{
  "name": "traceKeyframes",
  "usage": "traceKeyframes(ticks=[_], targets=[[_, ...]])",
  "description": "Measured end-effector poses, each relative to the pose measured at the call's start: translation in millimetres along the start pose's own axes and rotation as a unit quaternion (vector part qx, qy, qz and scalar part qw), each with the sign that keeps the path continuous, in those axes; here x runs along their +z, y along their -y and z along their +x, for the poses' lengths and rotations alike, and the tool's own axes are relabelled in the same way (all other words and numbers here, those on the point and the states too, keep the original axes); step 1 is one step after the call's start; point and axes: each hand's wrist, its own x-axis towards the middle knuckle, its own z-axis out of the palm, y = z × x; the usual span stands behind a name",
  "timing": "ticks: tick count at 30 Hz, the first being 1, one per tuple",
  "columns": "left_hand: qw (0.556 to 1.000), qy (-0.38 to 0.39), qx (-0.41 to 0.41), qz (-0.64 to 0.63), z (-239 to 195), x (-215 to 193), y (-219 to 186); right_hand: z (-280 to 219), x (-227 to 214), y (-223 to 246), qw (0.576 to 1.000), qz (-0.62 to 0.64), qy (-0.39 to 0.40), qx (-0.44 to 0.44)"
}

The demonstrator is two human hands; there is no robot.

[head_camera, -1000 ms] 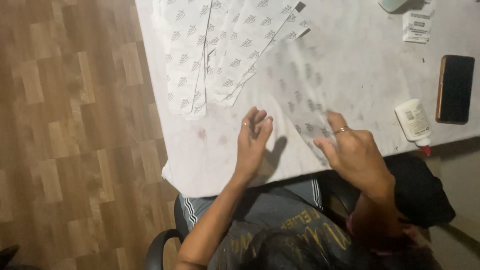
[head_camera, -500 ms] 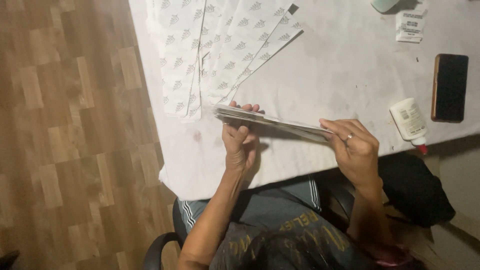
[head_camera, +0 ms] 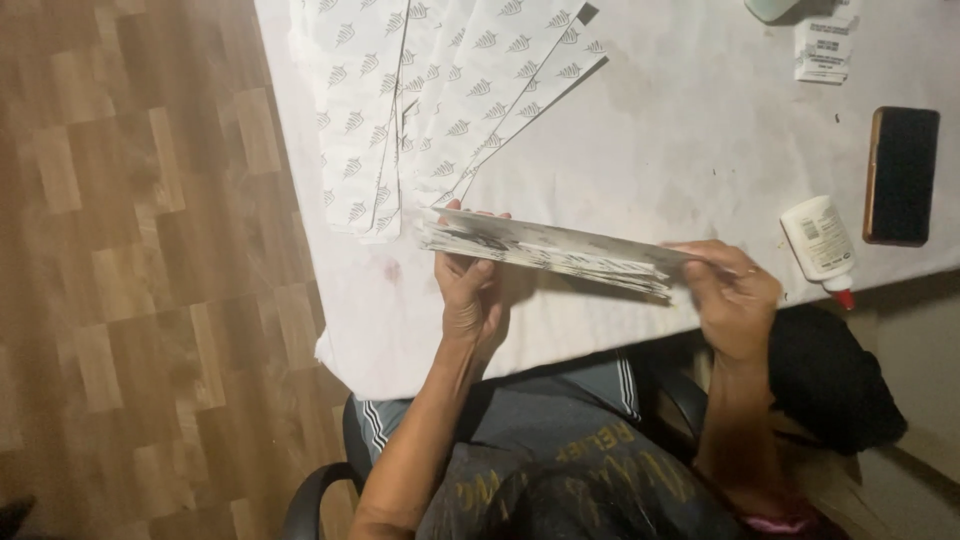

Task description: The person is aligning, folding, and gluing printed paper strips, likely for accessory packaging or display.

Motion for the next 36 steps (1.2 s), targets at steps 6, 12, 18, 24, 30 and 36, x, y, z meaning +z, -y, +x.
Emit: traceKeyframes(ticks=[6,12,18,24,30,36], targets=[[0.992,-0.064,0.029,0.109,-1.8,11.3,-3.4,-4.5,29.5,-6.9,0.987,0.123,0.088,0.044],[0.99,-0.039,0.054,0.121,-0.4,-3.4,8.4,-18.7,42.0,-18.0,0.993,0.08,-0.02,0.088],[0.979,-0.006,0.11,0.169,2.2,-4.4,-38.3,-9.3,27.7,-36.0,0.994,0.091,-0.006,0.054],[0.774,0.052,0.212,0.594,4.7,-10.0,-93.1,-8.1,32.4,-34.9,0.991,0.117,-0.014,0.069],[0.737,0.132,0.203,0.631,2.1,-1.3,-90.1,-8.3,31.1,-26.3,0.988,0.143,-0.01,0.062],[0.733,0.188,0.205,0.621,-5.3,11.3,-84.0,-13.8,9.7,-36.1,0.972,0.22,0.043,0.075]])
